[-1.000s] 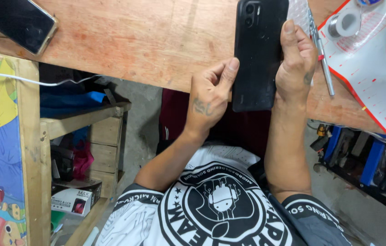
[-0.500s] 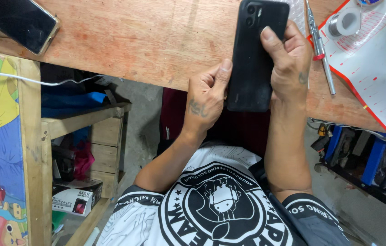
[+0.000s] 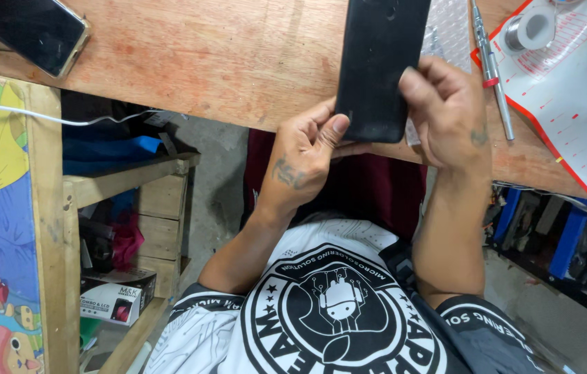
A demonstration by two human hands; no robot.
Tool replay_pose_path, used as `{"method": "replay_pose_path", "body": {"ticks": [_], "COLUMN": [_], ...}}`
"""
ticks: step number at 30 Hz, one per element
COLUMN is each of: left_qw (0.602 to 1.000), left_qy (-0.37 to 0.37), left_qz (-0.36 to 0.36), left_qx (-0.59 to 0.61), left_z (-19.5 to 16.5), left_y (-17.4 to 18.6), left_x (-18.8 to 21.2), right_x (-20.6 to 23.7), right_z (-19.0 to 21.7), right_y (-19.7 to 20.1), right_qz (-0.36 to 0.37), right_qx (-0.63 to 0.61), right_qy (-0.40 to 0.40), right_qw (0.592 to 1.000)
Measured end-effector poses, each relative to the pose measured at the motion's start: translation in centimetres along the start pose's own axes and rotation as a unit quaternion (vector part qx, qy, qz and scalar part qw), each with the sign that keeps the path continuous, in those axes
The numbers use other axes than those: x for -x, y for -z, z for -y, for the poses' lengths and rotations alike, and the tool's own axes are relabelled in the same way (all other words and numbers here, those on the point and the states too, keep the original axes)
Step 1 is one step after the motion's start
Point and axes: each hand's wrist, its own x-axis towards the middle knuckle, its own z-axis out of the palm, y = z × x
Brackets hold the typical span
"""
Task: The person uses a screwdriver to tighten screws on the internal frame of a disassembled smartphone. After securing the components, the person aligns and snaps the back cover onto the phone body, completing the reassembly.
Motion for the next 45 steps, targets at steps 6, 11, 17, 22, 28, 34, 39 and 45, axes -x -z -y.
{"method": "replay_pose_path", "body": {"ticks": [6,11,17,22,28,34,39,45], "left_qw": [1.0,0.999,1.0,1.0,0.999,0.993,0.999,0.996], "left_qy": [-0.018,-0.017,-0.013,-0.001,0.014,0.038,-0.013,-0.027], "left_qz": [-0.003,0.005,0.002,0.005,0.037,0.033,-0.013,-0.053], "left_qx": [-0.018,-0.027,-0.023,-0.028,-0.014,0.103,0.03,-0.065], "left_z": [-0.5,-0.5,-0.5,-0.5,0.2,1.6,1.1,0.2], "left_y": [0.4,0.5,0.6,0.8,1.4,2.2,1.5,0.1], "left_x": [-0.5,-0.7,-0.6,-0.7,-0.4,-0.9,-2.2,-3.6], "right_x": [2.9,3.0,3.0,3.1,2.1,2.6,3.0,3.8], "right_z": [-0.2,-1.4,-1.6,-1.3,-2.4,-2.8,-2.1,-1.5], "right_y": [0.8,1.1,1.2,1.7,1.6,1.0,-0.6,-2.5], "right_qz": [0.031,0.025,0.025,0.05,-0.031,-0.087,-0.081,-0.094], "right_qx": [0.102,0.063,0.038,0.061,-0.104,0.063,0.076,0.161], "right_qy": [-0.036,-0.017,-0.034,-0.042,-0.018,0.047,0.038,0.035], "right_qw": [0.994,0.998,0.998,0.996,0.994,0.993,0.993,0.982]}}
